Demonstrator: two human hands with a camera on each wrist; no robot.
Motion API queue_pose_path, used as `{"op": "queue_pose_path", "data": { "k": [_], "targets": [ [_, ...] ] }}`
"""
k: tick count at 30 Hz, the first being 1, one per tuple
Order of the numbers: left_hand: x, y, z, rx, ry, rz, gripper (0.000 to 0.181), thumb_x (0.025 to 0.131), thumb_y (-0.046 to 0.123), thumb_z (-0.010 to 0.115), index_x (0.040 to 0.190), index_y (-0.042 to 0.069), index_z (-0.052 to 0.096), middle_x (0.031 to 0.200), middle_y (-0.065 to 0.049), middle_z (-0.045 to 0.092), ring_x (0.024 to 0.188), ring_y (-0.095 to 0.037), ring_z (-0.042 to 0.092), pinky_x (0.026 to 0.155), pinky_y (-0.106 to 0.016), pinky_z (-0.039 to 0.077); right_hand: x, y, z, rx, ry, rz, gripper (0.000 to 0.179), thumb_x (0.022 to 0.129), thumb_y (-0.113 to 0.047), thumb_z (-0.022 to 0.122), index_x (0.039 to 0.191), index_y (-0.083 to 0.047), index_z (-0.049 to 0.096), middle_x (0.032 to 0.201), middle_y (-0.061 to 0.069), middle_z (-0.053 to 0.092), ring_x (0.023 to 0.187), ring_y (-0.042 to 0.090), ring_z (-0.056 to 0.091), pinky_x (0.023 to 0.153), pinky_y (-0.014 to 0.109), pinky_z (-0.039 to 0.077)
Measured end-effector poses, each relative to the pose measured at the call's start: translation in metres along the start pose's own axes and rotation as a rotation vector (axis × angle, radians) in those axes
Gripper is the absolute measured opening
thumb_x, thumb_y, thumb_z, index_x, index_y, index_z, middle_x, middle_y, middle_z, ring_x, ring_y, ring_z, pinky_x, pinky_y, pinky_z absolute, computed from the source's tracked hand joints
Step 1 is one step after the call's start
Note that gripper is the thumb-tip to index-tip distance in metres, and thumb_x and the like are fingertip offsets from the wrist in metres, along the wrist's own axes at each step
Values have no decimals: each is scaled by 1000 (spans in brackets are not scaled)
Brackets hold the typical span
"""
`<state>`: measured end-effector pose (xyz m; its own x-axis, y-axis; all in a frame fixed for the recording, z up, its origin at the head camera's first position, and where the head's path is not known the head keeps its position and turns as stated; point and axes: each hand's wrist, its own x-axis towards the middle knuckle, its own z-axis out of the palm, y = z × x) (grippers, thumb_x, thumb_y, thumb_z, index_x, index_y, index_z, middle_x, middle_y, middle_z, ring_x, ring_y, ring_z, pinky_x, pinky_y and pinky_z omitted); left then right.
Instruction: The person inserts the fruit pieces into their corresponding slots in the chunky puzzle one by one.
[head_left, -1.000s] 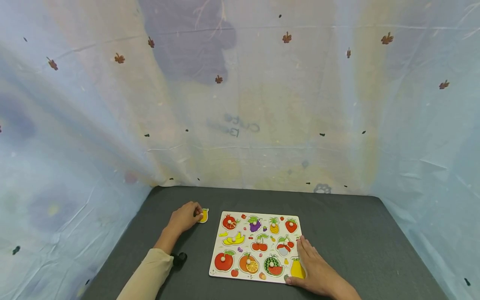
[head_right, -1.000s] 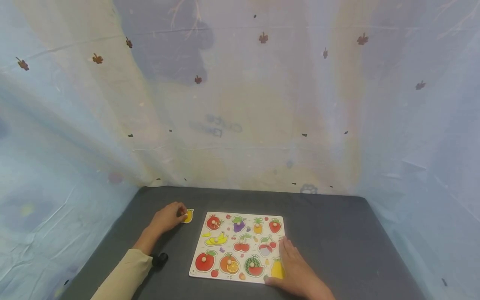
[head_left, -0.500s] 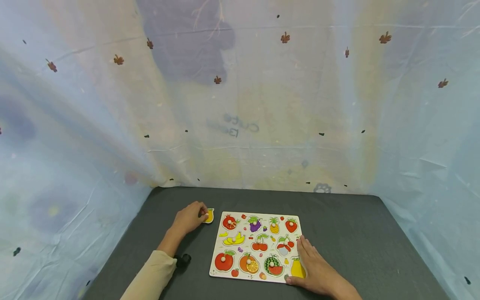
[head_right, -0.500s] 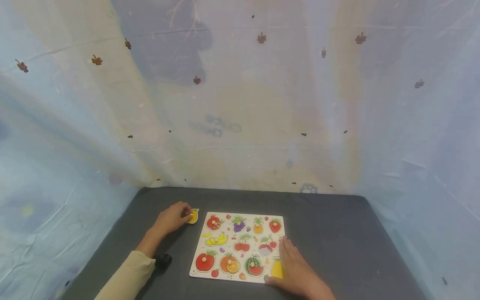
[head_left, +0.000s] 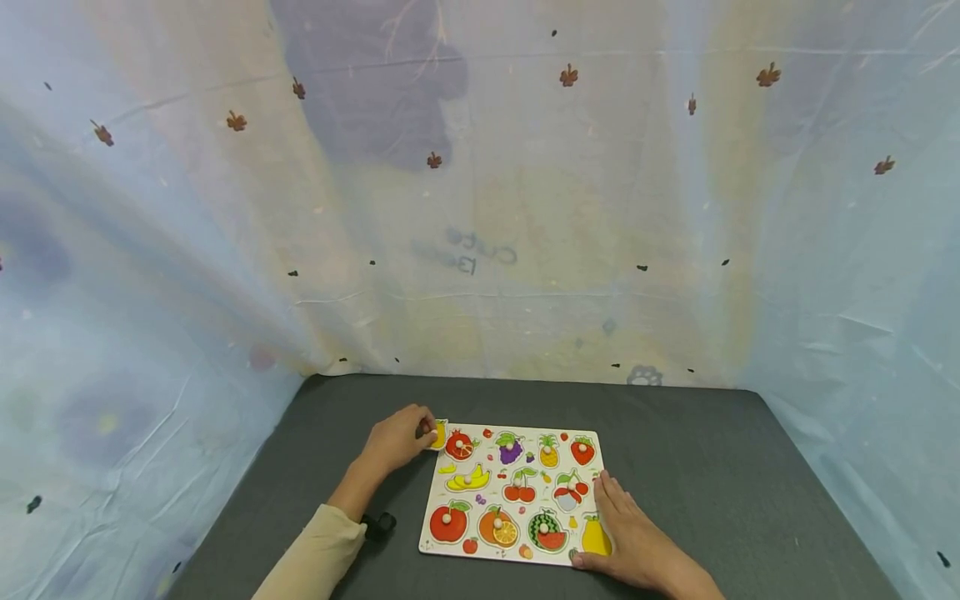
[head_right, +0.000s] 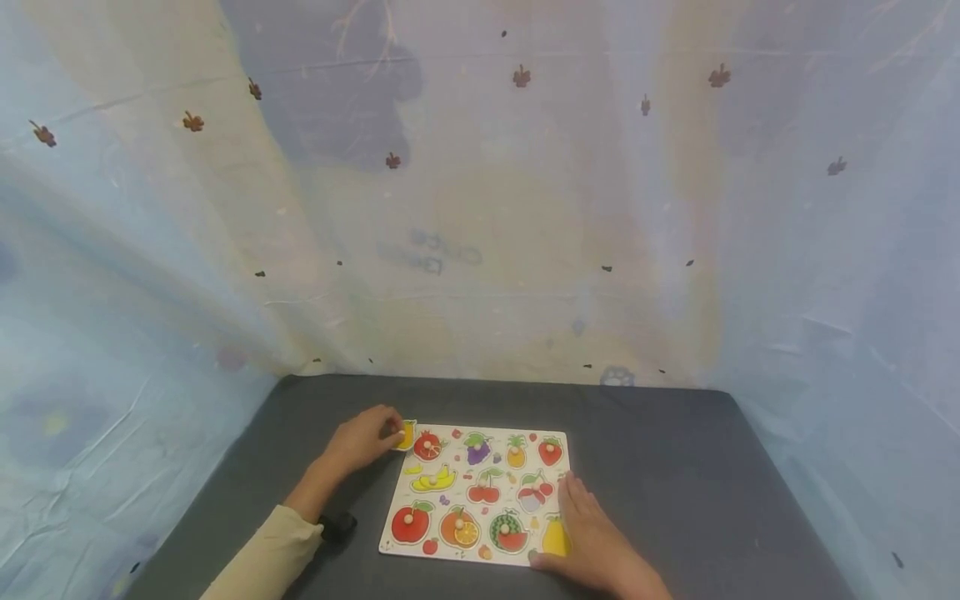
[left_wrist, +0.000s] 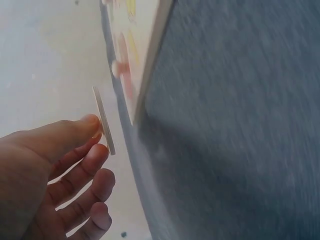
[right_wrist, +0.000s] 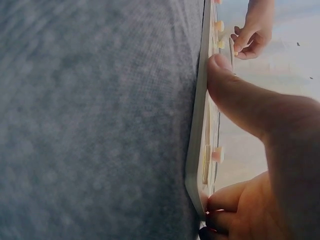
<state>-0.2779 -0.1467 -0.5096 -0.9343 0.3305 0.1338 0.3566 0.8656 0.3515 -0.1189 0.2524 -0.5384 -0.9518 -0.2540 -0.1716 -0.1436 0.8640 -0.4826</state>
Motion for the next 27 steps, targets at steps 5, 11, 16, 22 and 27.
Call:
{"op": "queue_pose_path", "data": {
  "k": [5, 11, 16, 22, 27],
  "targets": [
    [-1, 14, 4, 13, -7, 40, 14, 98, 31, 81, 100, 24, 69, 95, 10, 60, 78, -7, 54, 71, -36, 49, 0, 0, 0, -8, -2, 7, 131, 79, -71, 84, 165, 9, 25, 176, 27, 17, 161, 44, 23, 127, 63, 20],
    [-2, 34, 7, -16, -33, 86, 14, 99, 31, 81, 100, 25, 69, 95, 7, 62, 75, -7, 52, 67, -33, 46, 0, -1, 1, -28, -2, 28, 132, 78, -72, 84, 166, 8, 26, 176, 25, 17, 161, 44, 24, 126, 63, 23],
    [-4, 50, 12, -22, -37, 141, 14, 99, 33, 80, 99, 25, 68, 93, 9, 61, 73, -5, 51, 65, -29, 45, 1, -1, 1, -49, 4, 29, 131, 78, -72, 83, 165, 7, 27, 176, 24, 18, 161, 43, 24, 127, 62, 23],
    [-6, 67, 18, -17, -40, 203, 15, 100, 34, 79, 97, 26, 67, 93, 11, 60, 73, -3, 51, 66, -27, 46, 0, -2, 1, -44, 17, 17, 130, 78, -72, 84, 164, 9, 29, 175, 25, 20, 160, 43, 25, 127, 61, 22],
    [-9, 80, 22, -27, -50, 235, 16, 99, 33, 80, 97, 25, 67, 93, 10, 62, 71, -2, 50, 64, -26, 45, -3, -3, 0, -37, 22, 4, 129, 79, -70, 84, 163, 11, 29, 174, 28, 21, 160, 45, 25, 127, 62, 22]
  ]
}}
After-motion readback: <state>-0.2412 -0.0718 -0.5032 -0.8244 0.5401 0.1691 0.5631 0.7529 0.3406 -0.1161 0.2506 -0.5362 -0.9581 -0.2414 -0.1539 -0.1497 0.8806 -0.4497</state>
